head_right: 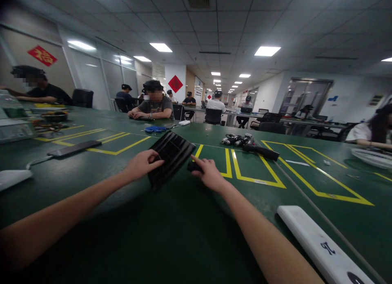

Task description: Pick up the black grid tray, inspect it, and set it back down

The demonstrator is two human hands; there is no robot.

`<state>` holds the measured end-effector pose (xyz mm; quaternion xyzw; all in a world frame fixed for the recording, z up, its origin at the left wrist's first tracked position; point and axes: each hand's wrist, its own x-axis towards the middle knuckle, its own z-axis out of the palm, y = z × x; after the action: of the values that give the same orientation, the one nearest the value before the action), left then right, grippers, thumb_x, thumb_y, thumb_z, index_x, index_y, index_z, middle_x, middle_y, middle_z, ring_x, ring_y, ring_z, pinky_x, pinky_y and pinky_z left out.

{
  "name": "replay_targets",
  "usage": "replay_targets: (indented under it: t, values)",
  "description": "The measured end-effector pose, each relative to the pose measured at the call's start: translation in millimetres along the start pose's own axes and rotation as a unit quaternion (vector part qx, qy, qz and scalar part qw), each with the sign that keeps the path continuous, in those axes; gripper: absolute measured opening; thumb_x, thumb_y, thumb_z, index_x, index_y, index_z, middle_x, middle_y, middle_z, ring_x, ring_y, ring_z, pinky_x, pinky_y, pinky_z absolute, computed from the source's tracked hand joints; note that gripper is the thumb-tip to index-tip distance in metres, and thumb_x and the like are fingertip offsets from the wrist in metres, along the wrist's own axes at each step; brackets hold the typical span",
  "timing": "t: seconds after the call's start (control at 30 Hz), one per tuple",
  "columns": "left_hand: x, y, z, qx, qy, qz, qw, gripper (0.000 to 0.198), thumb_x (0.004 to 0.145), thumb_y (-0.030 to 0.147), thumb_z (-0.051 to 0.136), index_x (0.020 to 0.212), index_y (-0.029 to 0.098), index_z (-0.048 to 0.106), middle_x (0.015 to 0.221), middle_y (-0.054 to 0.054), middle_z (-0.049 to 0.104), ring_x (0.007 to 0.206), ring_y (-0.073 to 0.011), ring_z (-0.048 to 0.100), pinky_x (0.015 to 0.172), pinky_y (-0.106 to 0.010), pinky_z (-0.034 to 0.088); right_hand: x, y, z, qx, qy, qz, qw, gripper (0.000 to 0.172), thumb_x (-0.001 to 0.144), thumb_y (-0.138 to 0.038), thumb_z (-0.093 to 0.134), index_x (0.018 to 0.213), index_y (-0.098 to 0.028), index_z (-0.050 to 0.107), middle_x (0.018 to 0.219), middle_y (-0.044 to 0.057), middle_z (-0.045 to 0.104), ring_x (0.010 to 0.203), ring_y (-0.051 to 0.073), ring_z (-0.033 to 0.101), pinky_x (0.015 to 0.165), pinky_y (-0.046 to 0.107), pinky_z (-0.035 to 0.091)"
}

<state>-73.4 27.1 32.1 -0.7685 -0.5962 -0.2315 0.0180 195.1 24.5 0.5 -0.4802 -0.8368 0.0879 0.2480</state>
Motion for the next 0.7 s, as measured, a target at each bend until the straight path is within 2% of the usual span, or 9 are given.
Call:
replay_targets:
  t: [0.07,0.17,0.23,0.3,0.4,0.47,0.57,0.63,0.7]
  values:
    - [9.6,-20.8,-10.1,0.062,-0.002,-0.093,0.994,0.052,0.071,0.06,0.039,0.087,0.015,0.057,0.085,-0.009,0.062,0.077,-0.0237,0.057,0.059,-0.028,0.039,-0.1,18.5,-18.3,-0.095,0.025,0.101,0.99,0.057,0.081,-0.033,0.047,0.134,-0.023,0.028,0.117,0.009,0.054,0.106,0.027,0.043,0.088,0.039,0.033]
    - [15.2,-49.2,-20.4,0.14,-0.019,-0.21,0.968,0.056,0.069,0.06,0.039,0.087,0.011,0.06,0.094,-0.017,0.062,0.086,-0.0313,0.058,0.063,-0.032,0.041,-8.9,47.1,-37.4,-0.215,0.046,0.228,0.949,0.052,0.082,-0.036,0.043,0.129,-0.015,0.035,0.118,0.015,0.052,0.107,0.03,0.043,0.087,0.04,0.031]
    - [14.9,-63.6,-22.4,0.157,-0.042,-0.246,0.956,0.055,0.069,0.058,0.04,0.085,0.01,0.061,0.096,-0.02,0.062,0.089,-0.0341,0.057,0.065,-0.035,0.043,-17.8,61.5,-41.1,-0.245,0.022,0.286,0.926,0.046,0.082,-0.037,0.041,0.124,-0.016,0.043,0.117,0.016,0.052,0.107,0.032,0.043,0.085,0.041,0.033]
    - [13.9,-73.4,-22.2,0.155,-0.056,-0.251,0.954,0.052,0.069,0.056,0.043,0.081,0.01,0.062,0.095,-0.022,0.062,0.089,-0.0347,0.058,0.067,-0.038,0.044,-25.8,70.0,-40.0,-0.246,-0.007,0.317,0.916,0.042,0.082,-0.038,0.039,0.118,-0.018,0.048,0.115,0.015,0.052,0.106,0.032,0.044,0.082,0.042,0.035]
    - [14.0,-77.9,-22.4,0.145,-0.039,-0.225,0.963,0.049,0.072,0.051,0.044,0.079,0.007,0.061,0.092,-0.023,0.062,0.087,-0.0353,0.058,0.069,-0.042,0.045,-30.7,71.5,-37.5,-0.242,-0.018,0.334,0.911,0.042,0.081,-0.042,0.037,0.114,-0.019,0.052,0.117,0.015,0.051,0.107,0.035,0.044,0.083,0.049,0.035]
    - [14.6,-71.6,-23.0,0.143,-0.007,-0.191,0.971,0.041,0.078,0.038,0.039,0.084,0.002,0.06,0.093,-0.025,0.06,0.088,-0.0351,0.057,0.073,-0.045,0.044,-28.0,65.2,-37.0,-0.251,-0.001,0.33,0.91,0.046,0.081,-0.044,0.036,0.117,-0.019,0.049,0.125,0.015,0.045,0.115,0.038,0.035,0.088,0.057,0.027]
    - [11.7,-46.1,-16.1,0.12,0.042,-0.113,0.985,0.034,0.078,0.012,0.031,0.098,0.005,0.057,0.104,-0.02,0.058,0.098,-0.0276,0.054,0.083,-0.038,0.042,-17.6,43.0,-31.8,-0.254,0.036,0.286,0.923,0.052,0.082,-0.042,0.035,0.127,-0.016,0.038,0.137,0.013,0.033,0.127,0.036,0.017,0.097,0.058,0.015]
    - [4.3,-21.5,-2.2,0.053,0.054,-0.021,0.997,0.042,0.073,0.004,0.03,0.105,0.011,0.057,0.108,-0.013,0.058,0.103,-0.0208,0.053,0.088,-0.031,0.042,-10.7,20.4,-21.2,-0.23,0.039,0.232,0.944,0.054,0.083,-0.04,0.035,0.13,-0.013,0.033,0.139,0.013,0.029,0.13,0.033,0.013,0.1,0.054,0.014]
    - [-7.0,2.8,17.4,-0.023,0.027,0.083,0.996,0.05,0.067,-0.001,0.029,0.107,0.013,0.057,0.113,-0.009,0.057,0.105,-0.0179,0.052,0.092,-0.032,0.04,-7.3,-4.5,-5.0,-0.184,0.012,0.16,0.97,0.055,0.084,-0.042,0.032,0.132,-0.013,0.032,0.14,0.012,0.03,0.131,0.03,0.014,0.102,0.051,0.013]
